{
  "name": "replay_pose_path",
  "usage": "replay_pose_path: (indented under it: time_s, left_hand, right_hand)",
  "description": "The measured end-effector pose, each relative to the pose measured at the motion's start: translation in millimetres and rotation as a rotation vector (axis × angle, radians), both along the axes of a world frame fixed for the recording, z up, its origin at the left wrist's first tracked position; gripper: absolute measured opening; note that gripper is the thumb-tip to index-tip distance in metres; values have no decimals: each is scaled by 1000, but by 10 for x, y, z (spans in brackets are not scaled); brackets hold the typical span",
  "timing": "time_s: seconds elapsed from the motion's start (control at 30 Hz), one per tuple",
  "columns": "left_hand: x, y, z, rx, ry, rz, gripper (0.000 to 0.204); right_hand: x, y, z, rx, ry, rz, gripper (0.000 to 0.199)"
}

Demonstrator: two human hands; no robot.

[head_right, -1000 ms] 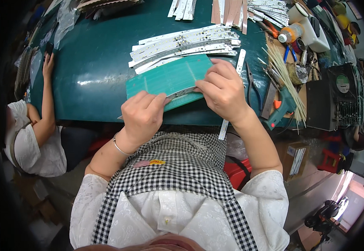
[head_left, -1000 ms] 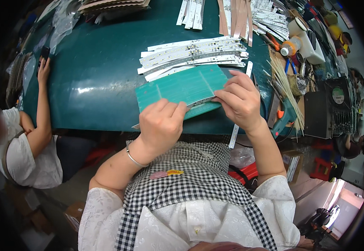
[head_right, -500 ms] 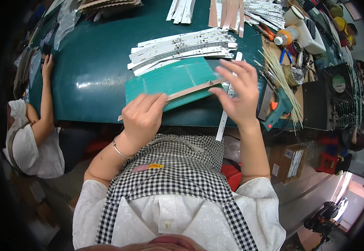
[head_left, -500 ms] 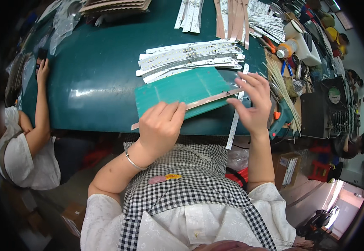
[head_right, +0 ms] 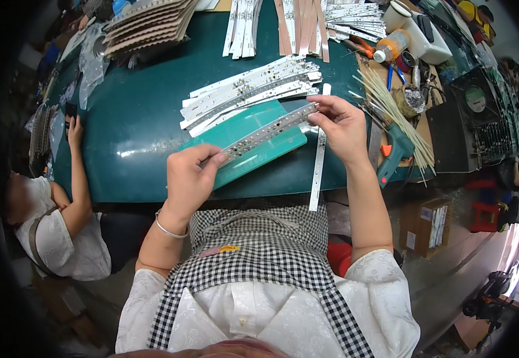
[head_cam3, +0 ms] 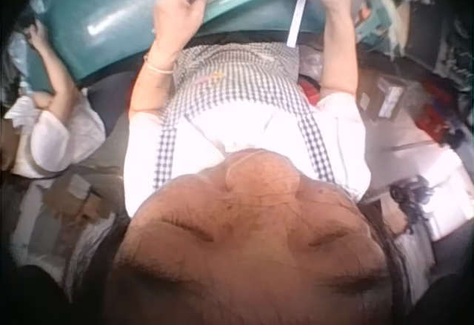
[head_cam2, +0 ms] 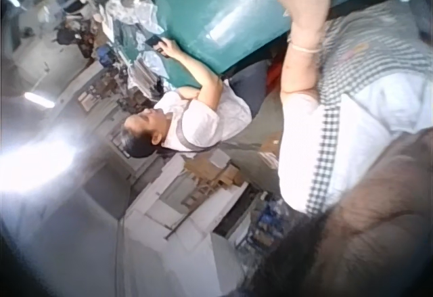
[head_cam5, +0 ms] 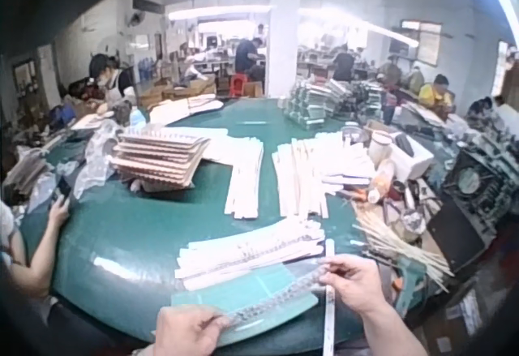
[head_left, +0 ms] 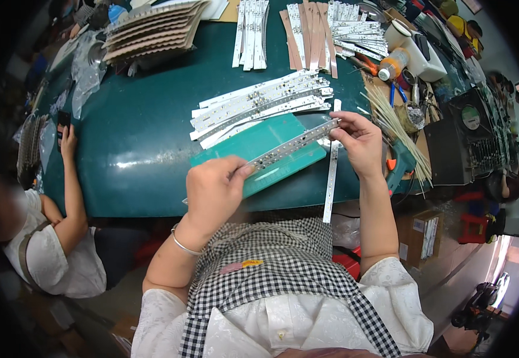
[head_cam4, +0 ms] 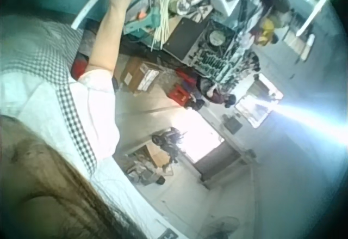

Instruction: The person assembles LED light strips by hand at a workbench. They pick up a large LED panel, separate it into individual strips, and place them on a green cutting mat. They then pick up a stack of pinkish backing sheets, separate one, and place it on the mat. The person continues to separate and arrange LED strips and backing sheets.

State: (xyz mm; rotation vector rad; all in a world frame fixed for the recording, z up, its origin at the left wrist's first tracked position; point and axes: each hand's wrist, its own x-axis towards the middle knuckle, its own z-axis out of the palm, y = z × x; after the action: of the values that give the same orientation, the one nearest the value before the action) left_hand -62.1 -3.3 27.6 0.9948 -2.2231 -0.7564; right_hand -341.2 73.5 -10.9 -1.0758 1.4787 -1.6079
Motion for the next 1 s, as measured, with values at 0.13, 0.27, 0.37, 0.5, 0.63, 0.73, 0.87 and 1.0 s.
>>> replay_pose_path:
  time_s: [0.13, 0.27, 0.37, 0.5, 0.63, 0.73, 0.87, 1.0]
  left_hand:
    - [70, -209, 261, 324, -10, -38, 10]
    - [147, -697, 199, 711, 42, -211, 14]
    - [86, -876, 92, 845, 121, -255, 13]
    - [59, -1084, 242, 1012, 181, -283, 11]
    - [-38, -1297, 265, 785, 100, -168, 13]
    - [-383, -1455, 12, 473, 85, -149, 19]
    - [-733, -1547, -262, 250, -65, -103, 22]
    - [-673, -1512, -368, -71, -263, -225, 49]
  right_hand:
    - [84, -7, 284, -70, 38, -26, 39]
    - [158, 49, 324, -138, 179, -55, 43]
    - [182, -9, 343, -177, 174, -84, 42]
    - [203, -34, 430, -190, 130, -109, 41]
    - [120, -35, 481, -158, 84, -203, 40]
    - [-57, -284, 329, -78, 95, -218, 37]
    - [-257, -617, 61, 73, -65, -127, 35]
    - [-272, -668, -106, -3, 29, -218, 44]
